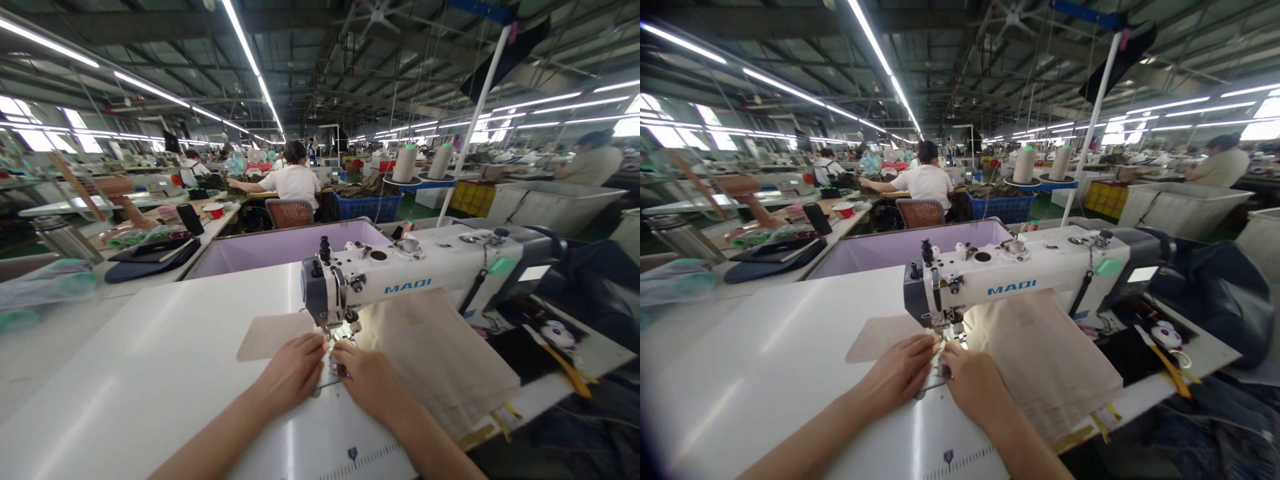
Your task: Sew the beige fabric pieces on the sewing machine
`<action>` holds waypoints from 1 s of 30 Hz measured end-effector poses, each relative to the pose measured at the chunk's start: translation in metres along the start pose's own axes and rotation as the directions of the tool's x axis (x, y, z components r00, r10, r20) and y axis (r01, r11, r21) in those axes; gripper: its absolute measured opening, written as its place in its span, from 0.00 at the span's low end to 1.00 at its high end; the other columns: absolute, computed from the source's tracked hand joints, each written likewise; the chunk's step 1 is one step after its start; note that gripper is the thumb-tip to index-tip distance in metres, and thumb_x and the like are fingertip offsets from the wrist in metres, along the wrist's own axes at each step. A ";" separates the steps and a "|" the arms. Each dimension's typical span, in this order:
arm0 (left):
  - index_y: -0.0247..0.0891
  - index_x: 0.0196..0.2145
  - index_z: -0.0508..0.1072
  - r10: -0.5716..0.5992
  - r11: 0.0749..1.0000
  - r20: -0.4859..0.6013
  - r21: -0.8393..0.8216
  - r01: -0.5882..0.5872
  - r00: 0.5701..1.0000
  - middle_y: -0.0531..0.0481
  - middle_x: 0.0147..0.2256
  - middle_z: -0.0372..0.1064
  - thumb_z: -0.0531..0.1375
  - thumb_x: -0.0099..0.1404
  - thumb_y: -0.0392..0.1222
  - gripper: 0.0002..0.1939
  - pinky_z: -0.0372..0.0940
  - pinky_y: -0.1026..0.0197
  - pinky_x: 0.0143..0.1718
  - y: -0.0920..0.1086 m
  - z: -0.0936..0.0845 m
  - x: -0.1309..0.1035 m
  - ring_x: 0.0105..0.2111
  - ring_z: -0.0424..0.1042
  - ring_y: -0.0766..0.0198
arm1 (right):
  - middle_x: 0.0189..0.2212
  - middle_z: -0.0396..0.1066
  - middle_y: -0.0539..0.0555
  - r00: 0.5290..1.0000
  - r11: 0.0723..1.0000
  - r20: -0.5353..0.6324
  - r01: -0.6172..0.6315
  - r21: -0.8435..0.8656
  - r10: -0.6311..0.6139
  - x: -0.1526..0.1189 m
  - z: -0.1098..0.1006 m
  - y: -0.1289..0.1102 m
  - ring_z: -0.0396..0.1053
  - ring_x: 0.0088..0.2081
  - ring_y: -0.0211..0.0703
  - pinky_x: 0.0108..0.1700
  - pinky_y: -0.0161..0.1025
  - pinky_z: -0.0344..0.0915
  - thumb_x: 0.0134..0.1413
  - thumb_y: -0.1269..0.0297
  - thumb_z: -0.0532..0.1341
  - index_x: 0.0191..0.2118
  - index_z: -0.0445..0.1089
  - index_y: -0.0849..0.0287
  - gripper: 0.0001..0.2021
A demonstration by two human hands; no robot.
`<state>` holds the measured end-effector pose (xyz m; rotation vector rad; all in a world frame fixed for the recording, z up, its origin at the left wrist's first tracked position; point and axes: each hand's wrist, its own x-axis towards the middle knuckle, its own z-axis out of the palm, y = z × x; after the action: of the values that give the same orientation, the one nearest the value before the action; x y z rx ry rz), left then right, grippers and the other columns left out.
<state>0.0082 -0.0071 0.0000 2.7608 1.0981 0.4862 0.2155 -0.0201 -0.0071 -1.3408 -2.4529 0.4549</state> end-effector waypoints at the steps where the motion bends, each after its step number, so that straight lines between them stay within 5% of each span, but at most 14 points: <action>1: 0.38 0.52 0.71 -0.002 1.000 -0.004 0.001 0.002 1.000 0.41 0.50 0.71 0.51 0.70 0.34 0.16 0.68 0.49 0.55 -0.002 -0.001 0.001 0.52 0.70 0.52 | 0.49 0.74 0.48 1.000 1.000 -0.004 -0.001 0.004 0.002 0.000 0.000 -0.001 0.75 0.43 0.44 0.41 0.35 0.62 0.57 0.73 0.56 0.45 0.71 0.52 0.14; 30: 0.41 0.57 0.69 -0.109 0.989 -0.076 0.087 0.116 0.991 0.45 0.57 0.68 0.55 0.69 0.36 0.19 0.63 0.45 0.58 -0.007 0.003 -0.005 0.58 0.65 0.51 | 0.53 0.73 0.49 0.995 0.981 -0.059 -0.064 0.185 0.077 -0.020 0.006 -0.011 0.73 0.51 0.46 0.50 0.36 0.66 0.52 0.77 0.56 0.48 0.71 0.52 0.20</action>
<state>0.0015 -0.0051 -0.0054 2.7581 1.3161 0.5358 0.2148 -0.0442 -0.0105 -1.3469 -2.2550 0.6265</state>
